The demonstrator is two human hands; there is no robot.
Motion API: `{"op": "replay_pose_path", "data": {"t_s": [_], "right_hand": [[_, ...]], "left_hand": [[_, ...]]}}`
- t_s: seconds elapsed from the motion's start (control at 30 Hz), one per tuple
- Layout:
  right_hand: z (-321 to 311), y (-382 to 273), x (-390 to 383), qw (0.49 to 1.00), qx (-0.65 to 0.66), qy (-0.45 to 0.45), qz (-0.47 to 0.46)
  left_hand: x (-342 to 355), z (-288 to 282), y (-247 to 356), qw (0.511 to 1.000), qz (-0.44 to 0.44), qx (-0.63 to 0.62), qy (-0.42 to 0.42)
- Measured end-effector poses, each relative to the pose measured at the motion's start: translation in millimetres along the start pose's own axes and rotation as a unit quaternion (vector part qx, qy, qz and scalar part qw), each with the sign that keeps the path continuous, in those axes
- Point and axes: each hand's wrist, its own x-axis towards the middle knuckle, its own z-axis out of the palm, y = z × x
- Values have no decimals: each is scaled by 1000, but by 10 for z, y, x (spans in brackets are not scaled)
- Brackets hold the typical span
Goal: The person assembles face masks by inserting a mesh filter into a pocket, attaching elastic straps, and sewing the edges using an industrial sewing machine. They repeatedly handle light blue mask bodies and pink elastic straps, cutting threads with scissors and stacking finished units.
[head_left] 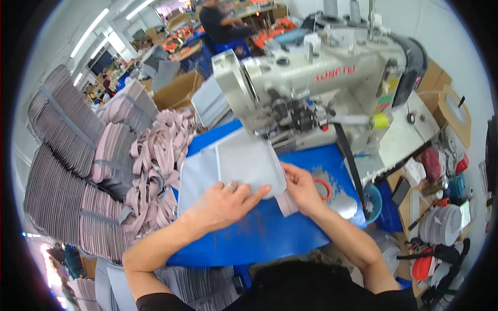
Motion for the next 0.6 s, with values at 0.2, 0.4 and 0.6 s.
{"op": "replay_pose_path", "data": {"t_s": [0.2,0.4,0.6], "right_hand": [[1,-34,-153,999,-5,-5,40],[-15,-43,-115,1000,13,-5,28],[-24,-9,231,1000,-1,-6,18]], "left_hand": [[50,-100,-13,999,-1,-5,-48],[195,-135,-128,997,21,-29,-64],[356,-64,-421,997,24,-21,-69]]}}
